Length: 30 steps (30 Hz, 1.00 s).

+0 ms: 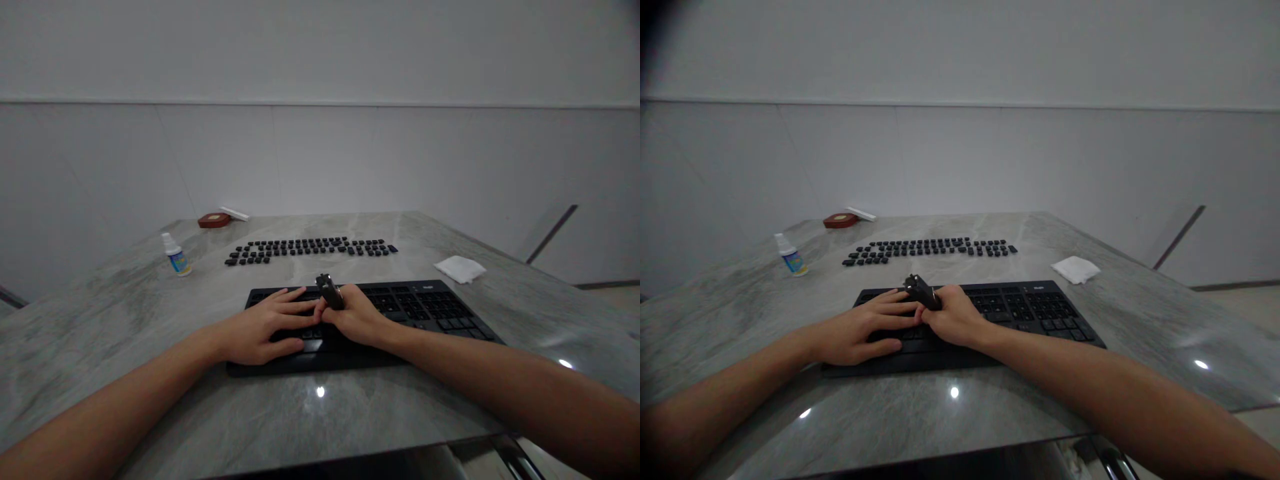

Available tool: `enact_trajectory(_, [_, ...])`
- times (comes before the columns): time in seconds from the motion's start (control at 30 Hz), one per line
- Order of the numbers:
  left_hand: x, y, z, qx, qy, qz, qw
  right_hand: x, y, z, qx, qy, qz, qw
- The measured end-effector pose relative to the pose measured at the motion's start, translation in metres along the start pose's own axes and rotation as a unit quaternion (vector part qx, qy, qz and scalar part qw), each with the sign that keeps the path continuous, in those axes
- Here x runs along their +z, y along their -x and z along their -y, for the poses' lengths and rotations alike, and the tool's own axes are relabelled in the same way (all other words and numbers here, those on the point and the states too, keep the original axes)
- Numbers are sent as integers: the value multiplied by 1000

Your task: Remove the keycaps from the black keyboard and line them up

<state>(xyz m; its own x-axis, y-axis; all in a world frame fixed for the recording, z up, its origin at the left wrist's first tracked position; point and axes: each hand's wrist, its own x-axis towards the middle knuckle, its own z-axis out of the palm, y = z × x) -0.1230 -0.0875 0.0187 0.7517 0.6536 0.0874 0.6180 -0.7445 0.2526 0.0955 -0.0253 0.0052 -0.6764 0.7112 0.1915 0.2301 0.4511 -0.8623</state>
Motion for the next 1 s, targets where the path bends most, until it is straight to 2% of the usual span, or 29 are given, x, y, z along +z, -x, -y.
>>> enact_trajectory(0.23, [1,0,0,-8,22,7,1000,1,0,3,29,-1,-18,999])
enact_trajectory(0.57, [4,-1,1,-12,21,4,1000,0,0,2,10,12,-11,1000])
enact_trajectory(0.83, [-2,-2,-6,-7,59,-54,997,-2,-1,4,-2,54,26,998])
enact_trajectory(1.0, [2,-1,-5,-17,66,-89,994,-2,-2,5,29,27,18,999])
